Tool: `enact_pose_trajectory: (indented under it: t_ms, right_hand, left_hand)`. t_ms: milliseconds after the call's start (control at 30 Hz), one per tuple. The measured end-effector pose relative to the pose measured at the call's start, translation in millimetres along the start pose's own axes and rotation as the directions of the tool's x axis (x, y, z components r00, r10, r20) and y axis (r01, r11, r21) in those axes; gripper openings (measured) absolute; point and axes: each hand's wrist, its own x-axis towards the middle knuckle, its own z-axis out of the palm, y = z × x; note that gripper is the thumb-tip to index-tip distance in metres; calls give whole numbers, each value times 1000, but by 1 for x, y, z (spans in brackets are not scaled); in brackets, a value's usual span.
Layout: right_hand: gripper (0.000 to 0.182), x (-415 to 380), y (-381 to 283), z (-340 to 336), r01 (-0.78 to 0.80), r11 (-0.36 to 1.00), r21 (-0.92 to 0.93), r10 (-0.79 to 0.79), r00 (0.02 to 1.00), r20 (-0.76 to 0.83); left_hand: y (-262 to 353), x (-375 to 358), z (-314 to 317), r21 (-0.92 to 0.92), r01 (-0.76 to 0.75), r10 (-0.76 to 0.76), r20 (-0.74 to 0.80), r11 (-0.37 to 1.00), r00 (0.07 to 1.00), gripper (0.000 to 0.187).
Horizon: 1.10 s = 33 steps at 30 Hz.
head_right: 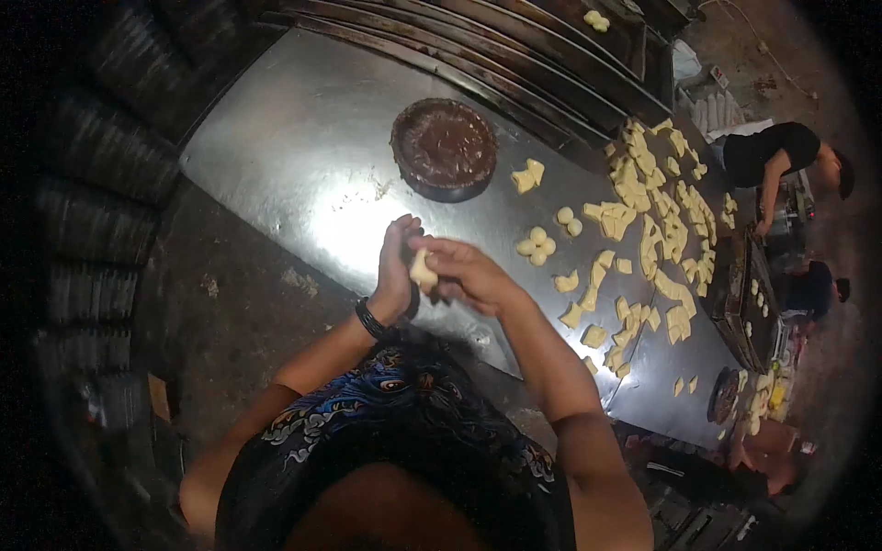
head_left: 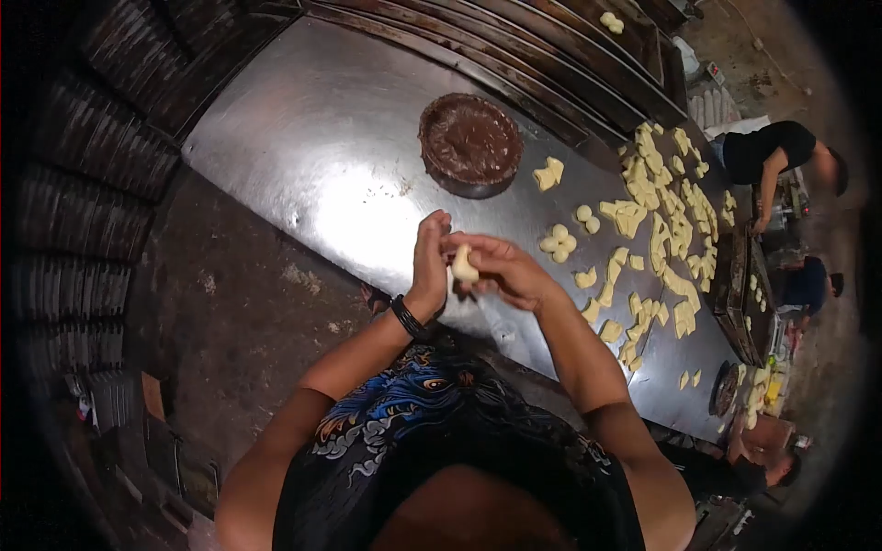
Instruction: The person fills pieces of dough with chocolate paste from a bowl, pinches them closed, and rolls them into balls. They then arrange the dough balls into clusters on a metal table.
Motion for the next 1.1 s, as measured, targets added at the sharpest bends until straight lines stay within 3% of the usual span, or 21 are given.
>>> enact_pose_trajectory:
  t_ms: [33, 67, 100, 200, 300, 367, 433, 533, 567, 600, 667, 733, 800, 833, 933, 1033, 1100]
  right_hand:
    - [36, 16, -17, 4, 67, 954, -291, -109, 985, -133]
    - [35, 34, -33, -5, 129, 683, -719, -327, 934, -143]
    - [28, 56, -39, -17, 221, 487, -845, -536, 839, -90]
    - [29, 94, -79, -17, -63, 17, -998, -614, 787, -60]
    - [26, 125, -85, -34, -304, -98, -947, -453, 862, -230]
    - [26, 137, -94, -56, -245, 302, -921, -254, 911, -325]
    - [25, 132, -105, -52, -228, 681, -696, -92, 916, -390]
    - [29, 116, -114, -58, -64, 973, -224, 1, 962, -272]
    - [29, 112, -112, -57, 8, 992, -126, -39, 967, -251]
    - [29, 107, -108, -51, 83, 996, -28, -87, 969, -232]
    - [29, 93, -97, -41, 231, 957, 174, -196, 960, -197]
    - [33, 82, -79, -40, 259, 903, 343, -241, 966, -95]
    - [35, 66, -61, -35, 242, 855, 459, -292, 956, 40]
    - [41, 56, -51, -33, 246, 823, 511, -273, 962, -24]
    - [46, 22, -24, -37, 301, 804, 513, -351, 936, 1]
    - [54, -13, 9, -52, 277, 777, 565, -337, 942, 1]
    - [51, -31, 34, -60, 269, 752, 603, -330, 944, -9]
  left_hand:
    - [6, 12, -5, -71, 58, -59, -15, 996, 998, 57]
    - [13, 27, -13, -141, 116, -120, -25, 983, 992, 57]
    - [8, 46, -24, -209, 115, -121, -20, 971, 992, 58]
    - [24, 87, -28, -222, 94, -109, -56, 970, 992, 62]
    - [40, 106, -17, -337, 108, -140, -72, 935, 988, 69]
    - [39, 111, -15, -343, 130, -153, -38, 930, 988, 76]
    - [40, 107, -18, -361, 172, -180, 10, 917, 984, 75]
    - [45, 111, -23, -323, 219, -204, 78, 921, 976, 73]
    - [45, 112, -25, -299, 232, -211, 99, 926, 972, 73]
    - [41, 112, -29, -89, 113, -108, 49, 990, 993, 70]
    - [58, 109, -24, 22, 26, -27, 68, 999, 997, 65]
    - [78, 102, -9, 110, -13, 1, 111, 994, 994, 62]
    - [87, 95, -4, 201, 81, -149, 348, 976, 926, 61]
    - [90, 86, 8, 187, 166, -230, 403, 968, 886, 65]
    - [64, 62, 19, 181, 281, -334, 506, 942, 795, 43]
    - [38, 23, 30, 228, 169, -258, 456, 959, 852, 29]
    - [19, 0, 33, 195, 221, -283, 388, 955, 877, 21]
